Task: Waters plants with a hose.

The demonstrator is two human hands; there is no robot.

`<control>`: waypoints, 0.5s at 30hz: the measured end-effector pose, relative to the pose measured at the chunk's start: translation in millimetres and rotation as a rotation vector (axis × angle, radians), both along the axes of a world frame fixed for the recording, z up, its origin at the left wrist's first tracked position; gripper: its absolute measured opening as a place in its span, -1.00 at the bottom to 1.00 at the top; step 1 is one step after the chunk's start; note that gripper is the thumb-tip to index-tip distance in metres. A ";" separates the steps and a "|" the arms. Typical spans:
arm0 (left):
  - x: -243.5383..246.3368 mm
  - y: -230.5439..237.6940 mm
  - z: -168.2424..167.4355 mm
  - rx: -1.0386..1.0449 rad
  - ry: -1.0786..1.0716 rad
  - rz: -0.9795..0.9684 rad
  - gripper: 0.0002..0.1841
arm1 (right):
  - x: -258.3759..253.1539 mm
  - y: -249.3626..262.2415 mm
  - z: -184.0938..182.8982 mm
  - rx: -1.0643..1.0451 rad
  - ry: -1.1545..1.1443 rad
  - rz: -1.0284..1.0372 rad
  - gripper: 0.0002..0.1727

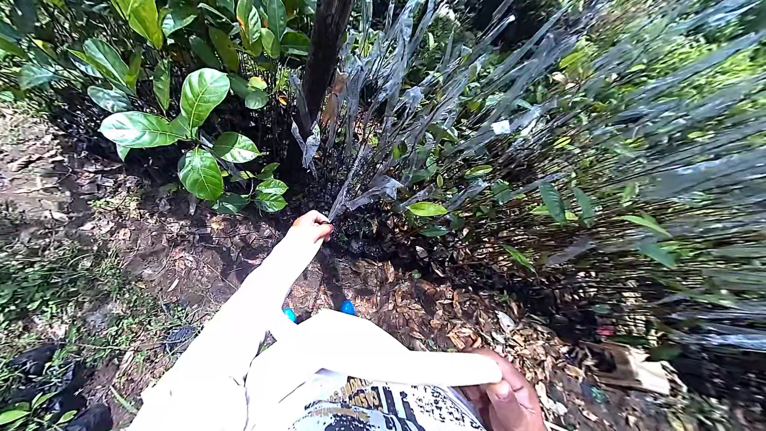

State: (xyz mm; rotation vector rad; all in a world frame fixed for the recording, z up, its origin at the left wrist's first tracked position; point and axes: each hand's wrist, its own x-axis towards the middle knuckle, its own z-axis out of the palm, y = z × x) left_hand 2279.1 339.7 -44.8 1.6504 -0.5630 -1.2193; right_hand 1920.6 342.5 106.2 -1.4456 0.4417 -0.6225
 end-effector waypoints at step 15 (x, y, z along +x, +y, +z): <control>-9.7 20.0 -16.7 0.089 -0.046 -0.041 -0.73 | -8.8 -1.1 -8.6 0.009 0.007 -0.007 -0.68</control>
